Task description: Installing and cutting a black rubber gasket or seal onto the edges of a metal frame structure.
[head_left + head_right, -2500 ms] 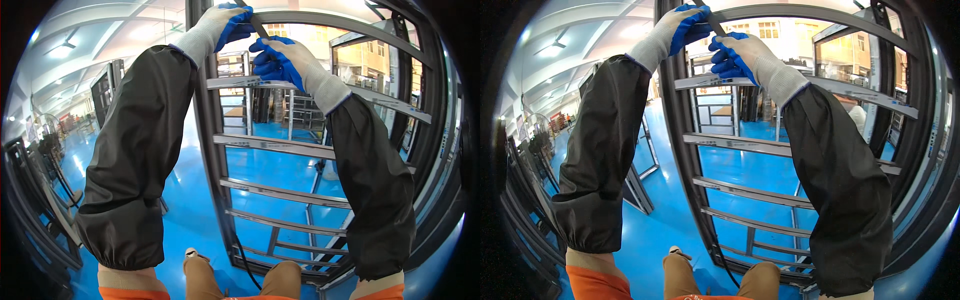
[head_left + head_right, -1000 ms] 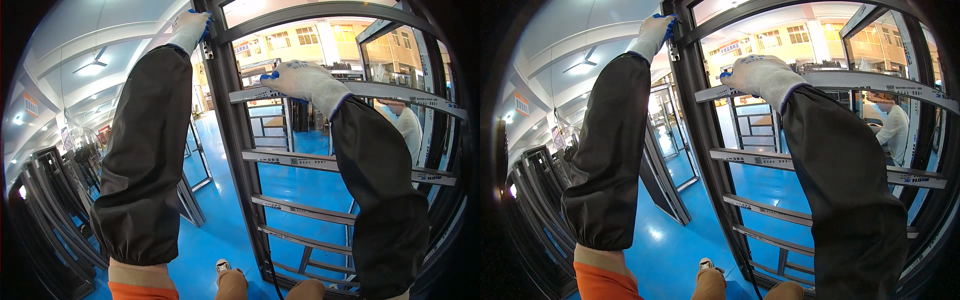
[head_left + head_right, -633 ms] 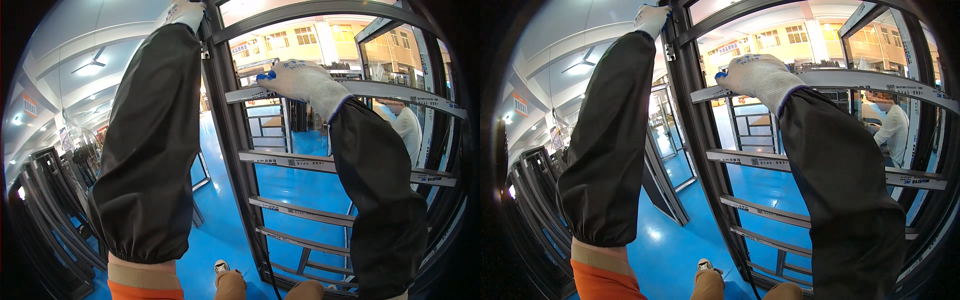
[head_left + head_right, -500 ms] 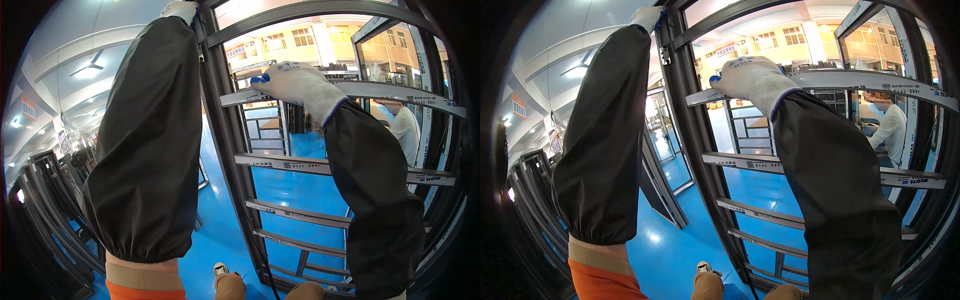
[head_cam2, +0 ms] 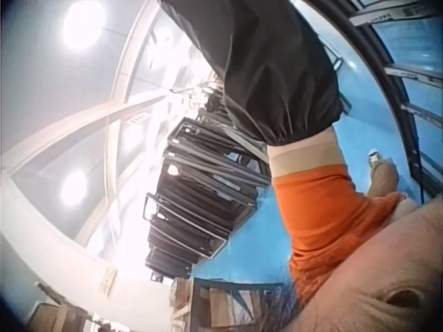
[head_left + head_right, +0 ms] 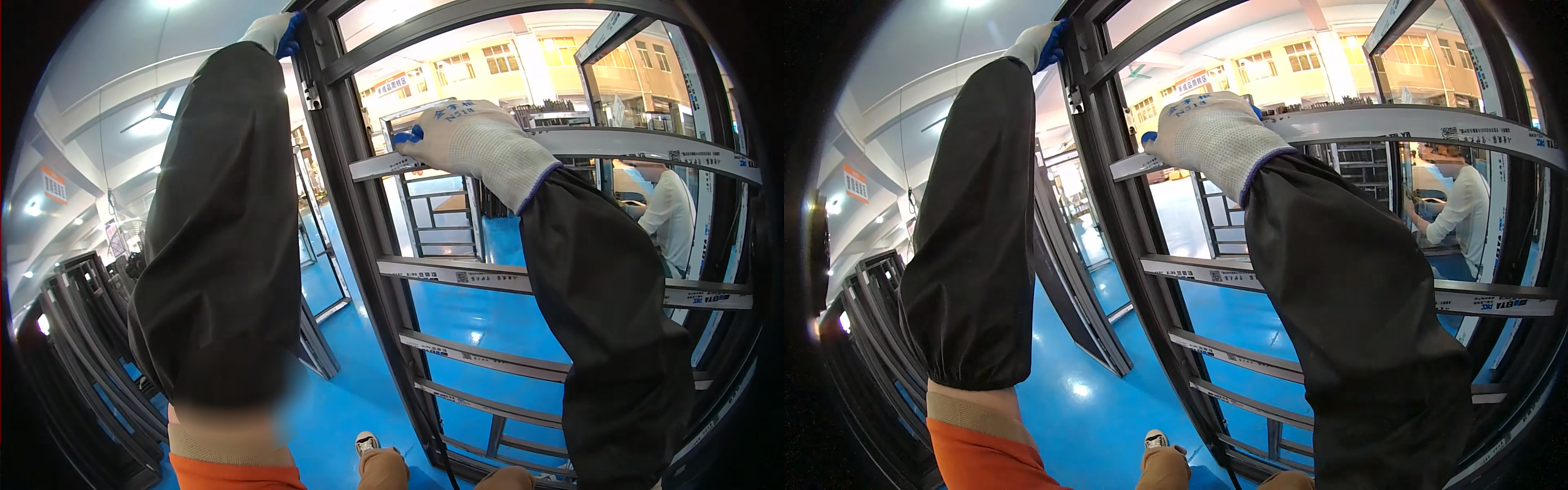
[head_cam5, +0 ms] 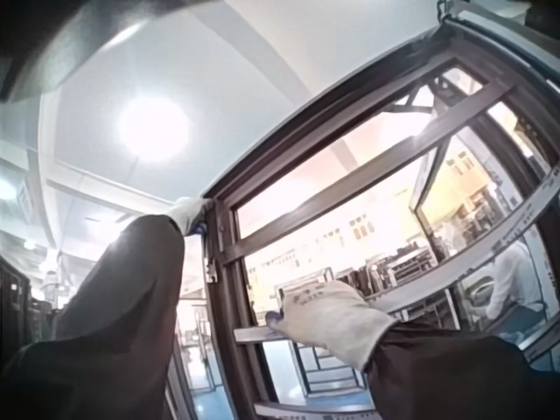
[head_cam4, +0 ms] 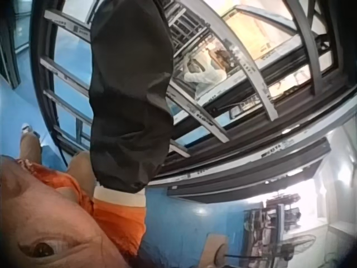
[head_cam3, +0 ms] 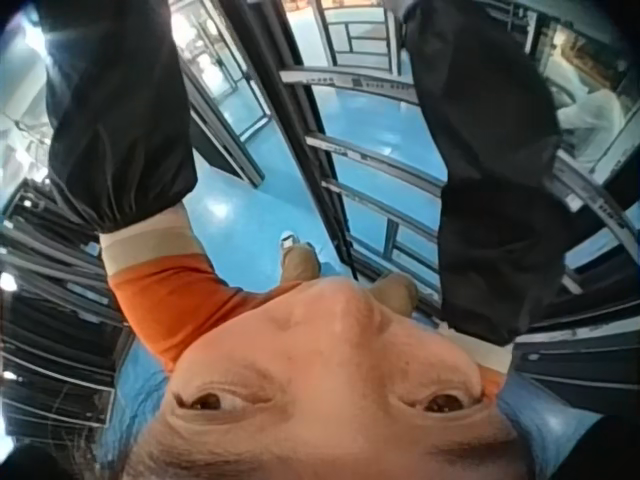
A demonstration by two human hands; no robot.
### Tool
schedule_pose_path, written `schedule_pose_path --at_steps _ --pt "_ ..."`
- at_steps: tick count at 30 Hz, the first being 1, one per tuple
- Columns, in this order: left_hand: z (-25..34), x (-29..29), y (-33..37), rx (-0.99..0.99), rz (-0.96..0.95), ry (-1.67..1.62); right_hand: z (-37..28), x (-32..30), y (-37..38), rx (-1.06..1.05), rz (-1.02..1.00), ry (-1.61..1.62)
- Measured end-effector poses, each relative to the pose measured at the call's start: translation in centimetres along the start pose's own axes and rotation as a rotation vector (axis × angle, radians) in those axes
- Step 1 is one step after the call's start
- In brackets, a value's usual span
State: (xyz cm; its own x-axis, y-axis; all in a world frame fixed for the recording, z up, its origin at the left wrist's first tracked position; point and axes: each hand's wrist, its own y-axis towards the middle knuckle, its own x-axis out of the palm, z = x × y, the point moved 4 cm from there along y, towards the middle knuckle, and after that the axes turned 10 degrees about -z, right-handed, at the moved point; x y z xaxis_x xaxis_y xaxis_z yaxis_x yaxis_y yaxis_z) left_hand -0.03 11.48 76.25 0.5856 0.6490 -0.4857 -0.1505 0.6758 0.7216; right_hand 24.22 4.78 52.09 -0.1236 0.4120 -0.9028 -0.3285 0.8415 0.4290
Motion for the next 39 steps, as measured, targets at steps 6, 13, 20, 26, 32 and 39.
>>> schedule_pose_path --at_steps 6,13,20,26,32,39 --pt "1.1 -2.1 1.8 0.027 0.079 0.277 -0.2 -0.3 -0.2 -0.048 0.02 -0.036" --pt "1.7 -0.9 -0.2 0.053 0.375 0.547 0.1 0.1 0.2 -0.048 -0.01 -0.057" --pt "0.1 -1.1 2.3 0.021 0.44 0.488 0.0 0.2 -0.2 -0.025 -0.002 -0.053" --pt "0.0 1.4 1.5 0.076 0.181 0.68 0.7 1.1 1.0 0.0 -0.012 -0.078" --pt "0.6 -1.2 -1.3 0.147 0.363 0.671 -0.6 -0.3 -0.5 -0.009 -0.023 -0.033" --pt "0.0 2.5 -10.5 0.129 0.249 0.565 0.0 0.2 0.4 0.011 0.023 -0.036"
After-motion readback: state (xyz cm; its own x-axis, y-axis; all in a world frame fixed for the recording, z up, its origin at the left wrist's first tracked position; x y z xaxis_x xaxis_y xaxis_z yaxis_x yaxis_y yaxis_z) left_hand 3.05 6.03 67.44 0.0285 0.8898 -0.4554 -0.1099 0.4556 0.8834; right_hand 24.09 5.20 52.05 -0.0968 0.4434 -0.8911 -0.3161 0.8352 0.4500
